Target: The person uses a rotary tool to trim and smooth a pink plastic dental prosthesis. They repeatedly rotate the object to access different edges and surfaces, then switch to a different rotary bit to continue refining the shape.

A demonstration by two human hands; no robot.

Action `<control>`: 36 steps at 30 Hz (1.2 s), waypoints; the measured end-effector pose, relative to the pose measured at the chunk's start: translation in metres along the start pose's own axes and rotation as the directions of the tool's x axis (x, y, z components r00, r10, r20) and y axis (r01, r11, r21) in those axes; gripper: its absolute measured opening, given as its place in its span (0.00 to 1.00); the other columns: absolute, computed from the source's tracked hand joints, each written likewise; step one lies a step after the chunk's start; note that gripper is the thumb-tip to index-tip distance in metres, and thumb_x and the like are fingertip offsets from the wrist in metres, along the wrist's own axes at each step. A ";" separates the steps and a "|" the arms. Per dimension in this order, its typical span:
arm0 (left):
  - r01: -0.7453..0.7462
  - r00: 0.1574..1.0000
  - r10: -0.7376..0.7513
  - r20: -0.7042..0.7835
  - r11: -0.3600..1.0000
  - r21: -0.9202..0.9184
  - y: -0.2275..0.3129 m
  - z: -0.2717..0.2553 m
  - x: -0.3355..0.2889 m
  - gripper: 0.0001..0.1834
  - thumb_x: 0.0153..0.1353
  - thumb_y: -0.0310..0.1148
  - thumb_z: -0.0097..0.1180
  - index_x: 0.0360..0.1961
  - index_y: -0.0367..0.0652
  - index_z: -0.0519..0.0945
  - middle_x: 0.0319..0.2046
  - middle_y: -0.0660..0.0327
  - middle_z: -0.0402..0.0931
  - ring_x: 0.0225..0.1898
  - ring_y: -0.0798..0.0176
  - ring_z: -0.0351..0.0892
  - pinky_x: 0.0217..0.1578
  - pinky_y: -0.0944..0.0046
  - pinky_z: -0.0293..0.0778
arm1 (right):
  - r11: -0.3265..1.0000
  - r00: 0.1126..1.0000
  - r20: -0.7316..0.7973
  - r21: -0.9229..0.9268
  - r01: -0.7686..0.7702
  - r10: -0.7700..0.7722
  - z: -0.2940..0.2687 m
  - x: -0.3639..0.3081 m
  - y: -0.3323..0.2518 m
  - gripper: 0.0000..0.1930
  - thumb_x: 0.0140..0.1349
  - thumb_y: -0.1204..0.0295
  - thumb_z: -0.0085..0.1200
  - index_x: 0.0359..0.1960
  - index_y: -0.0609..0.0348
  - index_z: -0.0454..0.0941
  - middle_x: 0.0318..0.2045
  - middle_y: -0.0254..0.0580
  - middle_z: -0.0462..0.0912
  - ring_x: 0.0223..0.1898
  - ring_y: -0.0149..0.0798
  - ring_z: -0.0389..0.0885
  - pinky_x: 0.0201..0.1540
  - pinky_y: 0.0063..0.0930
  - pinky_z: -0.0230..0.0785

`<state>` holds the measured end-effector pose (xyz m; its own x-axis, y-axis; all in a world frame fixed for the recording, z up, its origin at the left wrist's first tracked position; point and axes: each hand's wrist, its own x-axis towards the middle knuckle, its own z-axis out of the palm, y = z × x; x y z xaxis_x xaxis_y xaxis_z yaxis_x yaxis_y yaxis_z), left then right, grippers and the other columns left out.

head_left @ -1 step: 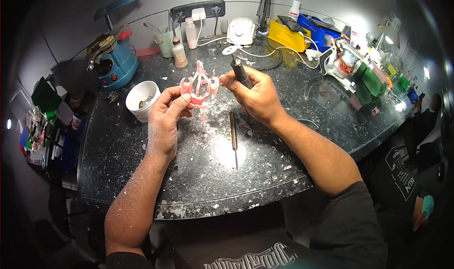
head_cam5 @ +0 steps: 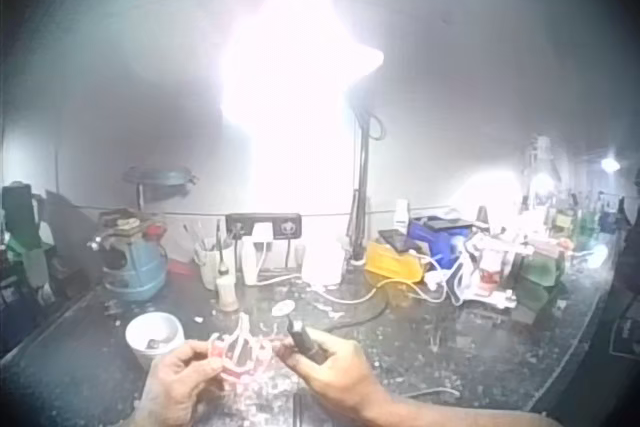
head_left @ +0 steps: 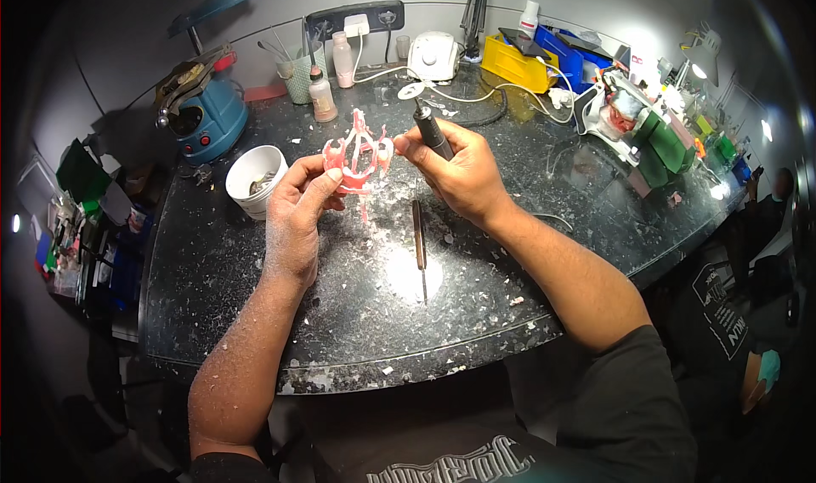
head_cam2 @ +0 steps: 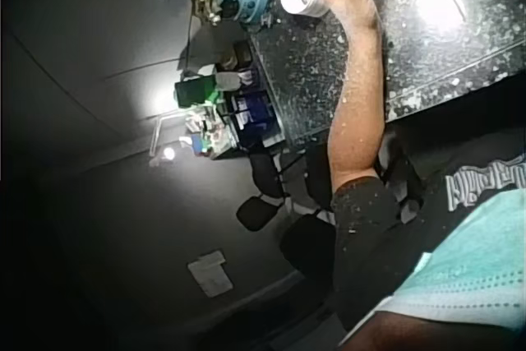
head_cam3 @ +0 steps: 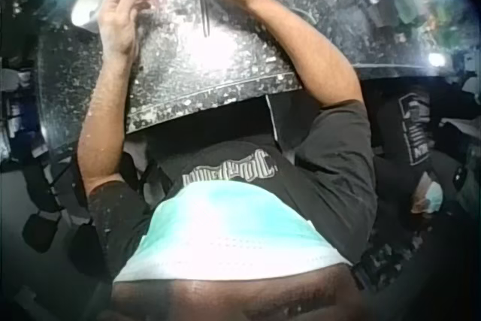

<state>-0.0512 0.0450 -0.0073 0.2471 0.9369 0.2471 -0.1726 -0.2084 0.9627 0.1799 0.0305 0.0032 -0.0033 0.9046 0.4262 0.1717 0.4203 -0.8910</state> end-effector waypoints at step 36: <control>0.393 0.722 -0.372 0.584 0.914 0.097 0.042 0.044 -0.039 0.30 0.69 0.40 0.55 0.66 0.34 0.66 0.28 0.66 0.74 0.20 0.78 0.71 0.16 0.73 0.64 | 0.849 0.978 0.187 0.528 -0.024 -0.088 0.019 -0.014 -0.033 0.26 0.78 0.52 0.43 0.42 0.67 0.80 0.35 0.46 0.85 0.41 0.40 0.88 0.51 0.32 0.76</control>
<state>-0.0263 -0.0127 0.0279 0.7991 0.5901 -0.1153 0.0314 0.1506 0.9881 0.1558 0.0055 0.0236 -0.2025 0.8612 0.4661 -0.3738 0.3720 -0.8497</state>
